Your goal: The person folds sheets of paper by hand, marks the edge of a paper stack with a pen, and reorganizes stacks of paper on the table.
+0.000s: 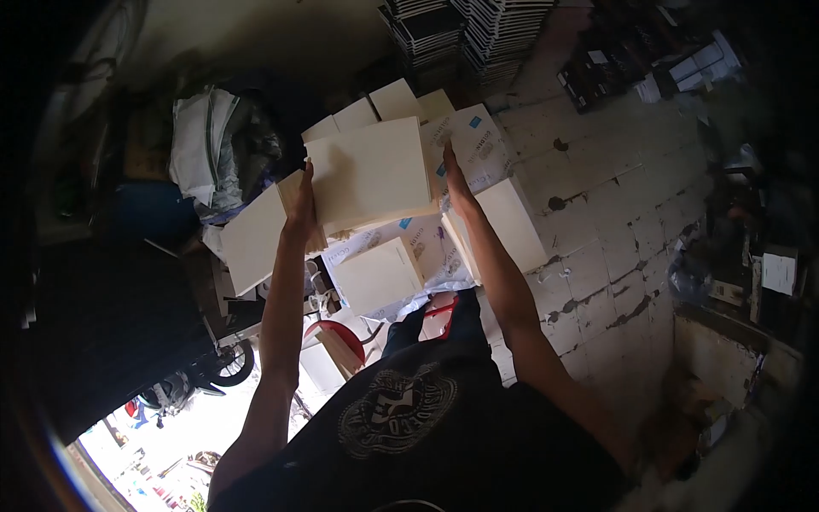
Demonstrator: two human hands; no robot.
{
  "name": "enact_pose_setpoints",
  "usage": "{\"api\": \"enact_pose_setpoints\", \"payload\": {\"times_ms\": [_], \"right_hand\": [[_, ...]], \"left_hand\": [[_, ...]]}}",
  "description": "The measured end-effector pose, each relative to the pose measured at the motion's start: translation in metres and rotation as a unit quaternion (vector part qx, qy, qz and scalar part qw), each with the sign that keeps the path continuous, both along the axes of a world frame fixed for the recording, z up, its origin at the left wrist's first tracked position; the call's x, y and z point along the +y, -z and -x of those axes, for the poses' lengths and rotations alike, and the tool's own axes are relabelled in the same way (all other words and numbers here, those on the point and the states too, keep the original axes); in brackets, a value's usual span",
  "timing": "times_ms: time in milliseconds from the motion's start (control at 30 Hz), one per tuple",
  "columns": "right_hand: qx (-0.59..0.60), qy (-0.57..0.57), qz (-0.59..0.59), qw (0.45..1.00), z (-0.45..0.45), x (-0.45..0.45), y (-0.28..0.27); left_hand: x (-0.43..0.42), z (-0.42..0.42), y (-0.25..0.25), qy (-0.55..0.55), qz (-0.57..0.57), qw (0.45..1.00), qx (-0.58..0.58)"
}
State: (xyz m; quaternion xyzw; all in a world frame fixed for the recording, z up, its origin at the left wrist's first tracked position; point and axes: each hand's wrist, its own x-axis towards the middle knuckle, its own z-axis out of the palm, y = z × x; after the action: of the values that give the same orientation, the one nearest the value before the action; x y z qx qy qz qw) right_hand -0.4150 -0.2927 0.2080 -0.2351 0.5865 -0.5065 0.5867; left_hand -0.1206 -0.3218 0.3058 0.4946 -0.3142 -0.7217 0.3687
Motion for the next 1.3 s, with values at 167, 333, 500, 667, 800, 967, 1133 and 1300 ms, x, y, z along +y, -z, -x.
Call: {"api": "enact_pose_setpoints", "payload": {"times_ms": [167, 333, 500, 667, 800, 967, 1133, 1300], "right_hand": [[-0.063, -0.057, 0.045, 0.995, -0.019, -0.014, -0.014], [-0.034, -0.042, 0.023, 0.998, -0.022, -0.028, -0.046], [-0.032, -0.112, 0.030, 0.993, -0.011, -0.032, -0.041], [-0.084, -0.069, 0.067, 0.992, 0.002, -0.022, -0.037], [-0.023, -0.089, 0.068, 0.993, -0.019, 0.000, -0.071], [0.073, 0.015, 0.132, 0.988, -0.014, 0.020, -0.061], [0.301, 0.065, 0.314, 0.898, -0.016, 0.161, -0.068], [0.351, 0.098, 0.342, 0.866, -0.003, 0.199, -0.021]], "left_hand": [[0.016, 0.001, 0.011, 0.006, 0.042, 0.999, -0.007], [0.015, -0.006, 0.028, 0.009, 0.036, 0.998, -0.050], [0.018, 0.000, 0.027, -0.024, 0.031, 0.997, -0.064], [0.030, -0.007, 0.025, -0.039, -0.013, 0.996, -0.079], [0.045, 0.011, -0.010, -0.032, 0.020, 0.998, -0.044], [0.079, 0.015, -0.041, -0.049, 0.052, 0.965, -0.253], [0.190, -0.014, -0.058, 0.042, 0.198, 0.965, -0.167], [0.208, -0.033, 0.026, 0.199, 0.085, 0.975, -0.057]]}}
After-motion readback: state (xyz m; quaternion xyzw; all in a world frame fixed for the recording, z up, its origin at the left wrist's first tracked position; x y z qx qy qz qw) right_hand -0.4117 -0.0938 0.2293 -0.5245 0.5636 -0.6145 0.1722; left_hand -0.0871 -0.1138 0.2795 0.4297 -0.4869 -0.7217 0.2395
